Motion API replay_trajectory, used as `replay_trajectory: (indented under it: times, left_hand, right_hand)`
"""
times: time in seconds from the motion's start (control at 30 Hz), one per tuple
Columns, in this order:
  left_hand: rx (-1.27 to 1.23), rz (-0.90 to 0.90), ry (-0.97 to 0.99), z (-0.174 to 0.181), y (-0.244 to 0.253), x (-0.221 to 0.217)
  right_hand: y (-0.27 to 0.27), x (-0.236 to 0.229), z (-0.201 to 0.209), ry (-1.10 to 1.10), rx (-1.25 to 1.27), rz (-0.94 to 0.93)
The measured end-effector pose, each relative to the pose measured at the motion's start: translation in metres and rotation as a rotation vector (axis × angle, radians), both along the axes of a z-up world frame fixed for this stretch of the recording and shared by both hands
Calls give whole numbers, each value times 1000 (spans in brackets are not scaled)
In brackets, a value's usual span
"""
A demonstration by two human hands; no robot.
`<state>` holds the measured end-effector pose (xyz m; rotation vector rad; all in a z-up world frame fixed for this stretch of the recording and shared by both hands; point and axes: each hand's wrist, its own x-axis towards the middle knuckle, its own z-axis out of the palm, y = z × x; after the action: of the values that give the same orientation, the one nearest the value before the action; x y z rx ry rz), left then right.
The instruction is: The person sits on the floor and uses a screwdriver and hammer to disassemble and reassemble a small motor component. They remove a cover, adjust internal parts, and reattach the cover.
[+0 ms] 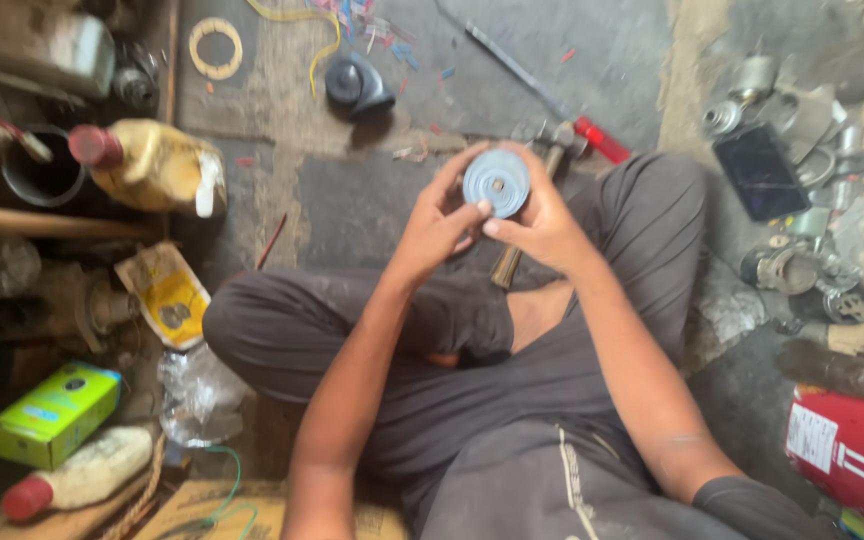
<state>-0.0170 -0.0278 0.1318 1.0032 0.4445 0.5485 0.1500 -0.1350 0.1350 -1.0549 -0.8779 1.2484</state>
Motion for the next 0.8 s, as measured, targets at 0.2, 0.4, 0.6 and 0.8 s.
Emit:
replay_trajectory:
  times: [0.2,0.4,0.6,0.8]
  left_hand:
    - [458,85,377,-3,-2,3]
    - [784,221,414,4,-22,15]
    - [741,224,454,-6,-20,19]
    - [713,223,474,-10,-11,20]
  right_hand:
    - [8,1,-34,68,-24,-54]
    - [8,7,-49,65,18,-95]
    - [3,12,-49,-113,-189,-152]
    - [3,10,-44,-40,-198,-116]
